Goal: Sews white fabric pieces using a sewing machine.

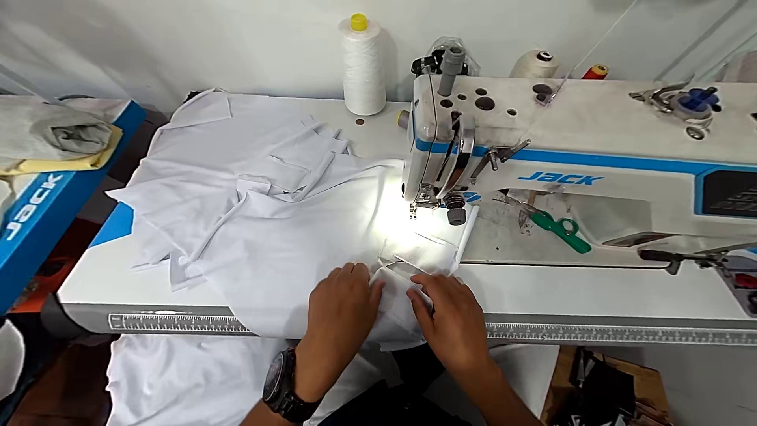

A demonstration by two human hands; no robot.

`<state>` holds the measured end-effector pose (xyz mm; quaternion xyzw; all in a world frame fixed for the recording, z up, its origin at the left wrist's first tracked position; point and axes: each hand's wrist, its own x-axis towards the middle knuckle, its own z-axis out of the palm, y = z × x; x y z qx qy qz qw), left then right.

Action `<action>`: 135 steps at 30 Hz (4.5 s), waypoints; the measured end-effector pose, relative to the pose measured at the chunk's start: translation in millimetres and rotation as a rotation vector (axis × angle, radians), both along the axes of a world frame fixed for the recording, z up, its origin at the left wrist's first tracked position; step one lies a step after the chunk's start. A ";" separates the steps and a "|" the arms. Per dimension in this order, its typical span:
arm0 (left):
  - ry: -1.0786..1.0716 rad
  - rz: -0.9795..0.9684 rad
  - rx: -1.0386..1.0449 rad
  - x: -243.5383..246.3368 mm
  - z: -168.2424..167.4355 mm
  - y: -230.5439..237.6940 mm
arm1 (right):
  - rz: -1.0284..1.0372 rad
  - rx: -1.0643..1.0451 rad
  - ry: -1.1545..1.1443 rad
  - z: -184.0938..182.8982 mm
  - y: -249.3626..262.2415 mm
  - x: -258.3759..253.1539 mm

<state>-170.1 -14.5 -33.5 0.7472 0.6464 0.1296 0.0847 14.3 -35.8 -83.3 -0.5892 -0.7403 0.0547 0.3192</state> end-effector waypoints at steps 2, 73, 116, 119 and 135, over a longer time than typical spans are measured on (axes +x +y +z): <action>-0.126 0.049 -0.007 5.8 1.3 -2.3 | -0.010 0.029 0.002 -2.9 -0.1 -1.1; -0.124 -0.747 0.031 -30.8 -21.0 31.6 | 0.087 -0.026 -0.135 26.6 67.4 61.4; -0.058 -0.714 0.300 -21.5 -23.6 71.6 | 0.538 0.096 -0.204 11.9 54.7 82.4; 0.001 -0.527 0.192 -21.1 -32.5 47.6 | 0.533 0.042 -0.254 7.5 46.8 89.4; -0.142 -1.118 0.234 -22.3 -18.4 210.6 | -0.080 -0.050 -0.280 2.3 42.2 -1.0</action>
